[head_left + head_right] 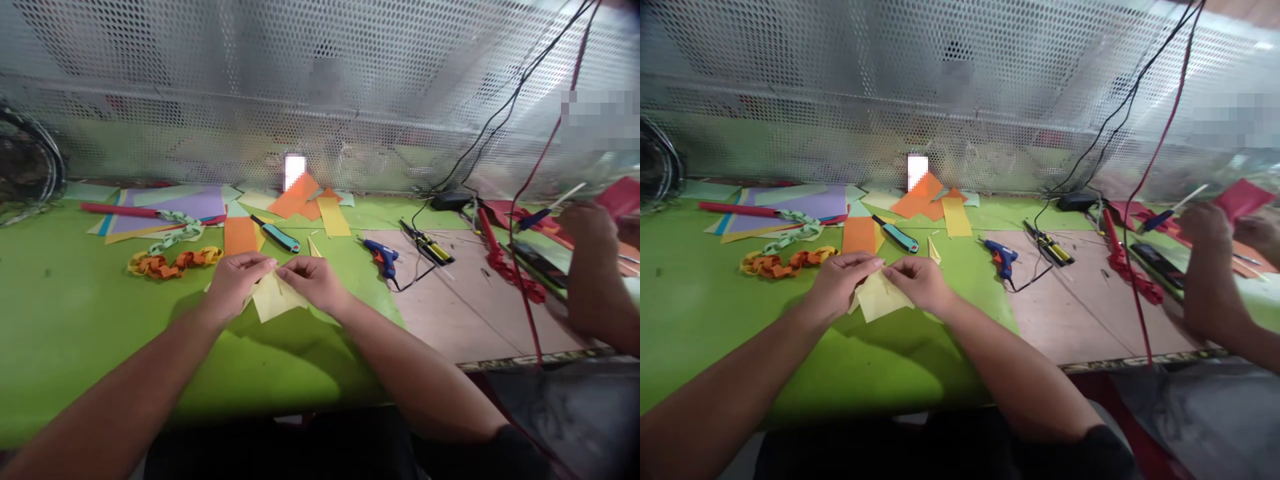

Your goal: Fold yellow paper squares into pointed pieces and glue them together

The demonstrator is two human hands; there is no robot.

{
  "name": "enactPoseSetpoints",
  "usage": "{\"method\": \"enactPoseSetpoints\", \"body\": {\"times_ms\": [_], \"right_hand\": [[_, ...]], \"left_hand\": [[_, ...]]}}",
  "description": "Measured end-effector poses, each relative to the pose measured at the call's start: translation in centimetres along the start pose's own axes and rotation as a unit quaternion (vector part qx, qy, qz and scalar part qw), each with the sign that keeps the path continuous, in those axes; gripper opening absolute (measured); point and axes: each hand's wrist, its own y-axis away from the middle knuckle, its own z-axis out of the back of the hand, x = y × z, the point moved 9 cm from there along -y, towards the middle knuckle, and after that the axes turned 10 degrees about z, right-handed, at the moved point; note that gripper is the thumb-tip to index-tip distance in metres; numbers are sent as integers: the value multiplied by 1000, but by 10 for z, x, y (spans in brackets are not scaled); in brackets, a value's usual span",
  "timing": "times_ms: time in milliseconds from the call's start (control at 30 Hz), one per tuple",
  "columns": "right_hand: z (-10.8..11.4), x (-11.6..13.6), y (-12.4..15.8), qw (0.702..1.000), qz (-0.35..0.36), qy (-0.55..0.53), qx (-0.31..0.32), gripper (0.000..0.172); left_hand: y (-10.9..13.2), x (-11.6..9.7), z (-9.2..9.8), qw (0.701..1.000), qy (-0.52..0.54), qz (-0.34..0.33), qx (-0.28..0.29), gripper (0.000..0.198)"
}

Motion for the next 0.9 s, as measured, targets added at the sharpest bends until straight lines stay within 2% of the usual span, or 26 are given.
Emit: {"method": "enactPoseSetpoints", "body": {"times_ms": [100,167,333,467,667,900], "right_hand": [[2,-5,2,1000,-24,-6,-2,38],[4,-7,3,999,-31,-9,-6,38],[14,-4,-1,999,-20,10,-35,39],[17,1,-4,999,-3,13,-45,40],[12,-1,-2,999,2,-12,-39,42],[14,4,-1,994,54,69,-67,28]], "left_hand": [[-6,-6,15,995,86,-1,-48,30],[-8,-13,25,994,82,-20,-67,33],[-2,-2,3,994,-80,26,69,46],[6,-7,-2,982,-182,-18,44,40],[10,-12,-7,982,-182,-41,33,35],[17,-16,-12,968,-233,-88,24,28]]}}
